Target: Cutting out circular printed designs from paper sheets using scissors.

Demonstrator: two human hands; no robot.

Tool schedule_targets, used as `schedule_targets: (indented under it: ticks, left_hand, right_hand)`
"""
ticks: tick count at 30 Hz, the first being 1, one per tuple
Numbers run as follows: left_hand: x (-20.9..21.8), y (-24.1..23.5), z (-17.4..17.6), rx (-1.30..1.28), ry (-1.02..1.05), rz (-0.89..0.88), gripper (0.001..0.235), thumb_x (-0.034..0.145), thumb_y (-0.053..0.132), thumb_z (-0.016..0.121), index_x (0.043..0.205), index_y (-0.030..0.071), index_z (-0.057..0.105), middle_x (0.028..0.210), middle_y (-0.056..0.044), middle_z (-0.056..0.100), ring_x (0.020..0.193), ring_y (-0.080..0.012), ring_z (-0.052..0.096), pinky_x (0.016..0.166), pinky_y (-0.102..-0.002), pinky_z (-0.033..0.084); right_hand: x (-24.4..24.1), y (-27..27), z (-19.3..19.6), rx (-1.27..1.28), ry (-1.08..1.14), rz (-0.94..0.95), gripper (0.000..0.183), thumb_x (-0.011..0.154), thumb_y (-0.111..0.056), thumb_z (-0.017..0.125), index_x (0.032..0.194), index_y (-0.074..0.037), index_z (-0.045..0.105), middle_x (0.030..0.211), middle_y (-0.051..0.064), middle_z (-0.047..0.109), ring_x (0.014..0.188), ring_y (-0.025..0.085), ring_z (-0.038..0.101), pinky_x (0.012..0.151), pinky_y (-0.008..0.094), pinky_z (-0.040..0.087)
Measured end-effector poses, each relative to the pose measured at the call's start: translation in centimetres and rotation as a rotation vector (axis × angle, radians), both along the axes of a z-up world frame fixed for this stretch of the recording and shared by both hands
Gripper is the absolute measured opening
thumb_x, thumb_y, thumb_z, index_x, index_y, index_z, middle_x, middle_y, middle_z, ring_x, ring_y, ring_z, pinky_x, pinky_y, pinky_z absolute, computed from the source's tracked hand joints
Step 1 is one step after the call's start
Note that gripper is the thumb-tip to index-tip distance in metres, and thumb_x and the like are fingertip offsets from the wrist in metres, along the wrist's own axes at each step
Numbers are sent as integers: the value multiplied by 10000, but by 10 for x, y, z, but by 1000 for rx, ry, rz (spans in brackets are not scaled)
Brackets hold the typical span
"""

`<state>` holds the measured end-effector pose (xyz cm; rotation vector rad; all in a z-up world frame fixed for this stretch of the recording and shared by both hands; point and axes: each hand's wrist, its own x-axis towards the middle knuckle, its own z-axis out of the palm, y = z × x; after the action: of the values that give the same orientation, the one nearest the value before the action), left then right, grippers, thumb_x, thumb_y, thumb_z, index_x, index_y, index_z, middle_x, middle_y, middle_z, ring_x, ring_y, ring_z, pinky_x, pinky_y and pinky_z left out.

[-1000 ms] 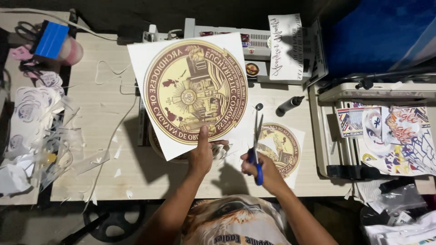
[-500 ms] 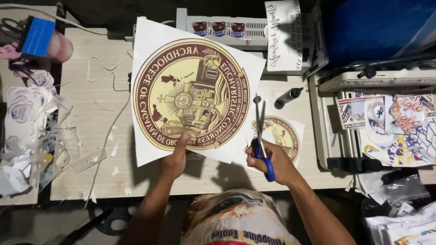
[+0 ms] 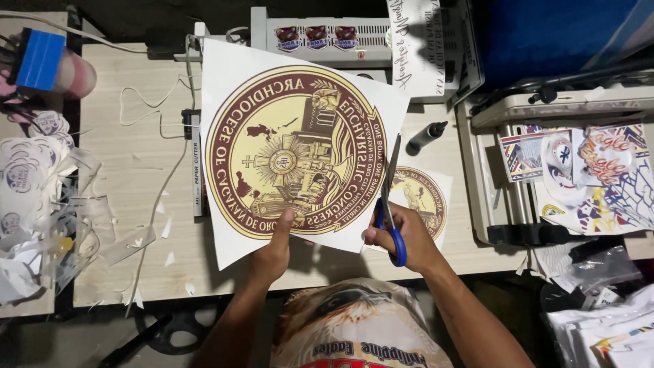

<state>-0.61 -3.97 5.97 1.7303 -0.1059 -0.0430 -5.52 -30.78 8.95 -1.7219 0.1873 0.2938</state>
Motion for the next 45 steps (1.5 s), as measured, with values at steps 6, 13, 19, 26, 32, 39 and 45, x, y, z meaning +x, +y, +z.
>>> schedule_targets:
  ticks: [6,13,19,26,32,39,45]
  left_hand:
    - [-3,5,-4,-77,-1,-22,300,1039,259,618,1150,-14,676,1042,-130,752,945,-226,722,877,-358,577]
    - [-5,10,5,-3,-80,-38,308,1051,253,609,1165,-25,674,1082,-138,749,984,-235,717,914,-373,553]
    - [-4,14,-2,83,-173,-61,314,1057,255,605,1166,-31,673,1084,-139,747,989,-232,721,933,-386,558]
    - [1,20,-3,20,-131,-87,300,1053,243,604,1164,-26,676,1076,-135,748,979,-231,724,906,-371,569]
    - [9,24,6,-51,-91,-77,297,1037,237,627,1176,-22,670,1100,-139,745,1005,-233,716,914,-370,565]
    - [17,39,-15,38,-164,-158,268,1053,232,609,1151,3,706,1030,-114,776,939,-200,756,868,-352,607]
    - [25,54,-12,106,-252,-317,291,1095,230,543,1195,5,697,1075,-91,778,967,-194,752,897,-336,593]
  right_hand:
    - [-5,4,0,69,17,-41,276,819,-278,772,845,-28,660,734,69,733,699,141,716,658,293,579]
    - [-9,9,2,117,22,-63,249,831,-258,758,843,-26,669,707,72,718,656,145,698,641,296,575]
    - [-12,15,7,92,60,-89,224,843,-247,748,834,-33,682,674,66,707,632,147,688,629,300,567]
    - [-12,20,12,115,68,-124,184,886,-210,723,820,-45,680,649,39,678,588,121,660,581,278,554]
    - [-10,16,12,117,142,-148,191,883,-212,724,797,-46,683,616,28,649,542,108,633,533,267,526]
    - [-15,11,17,38,147,-144,239,888,-231,740,766,-37,677,578,34,632,487,98,599,467,256,486]
    - [-23,4,11,68,146,-144,167,817,-190,748,829,-24,740,627,31,670,515,101,630,492,261,539]
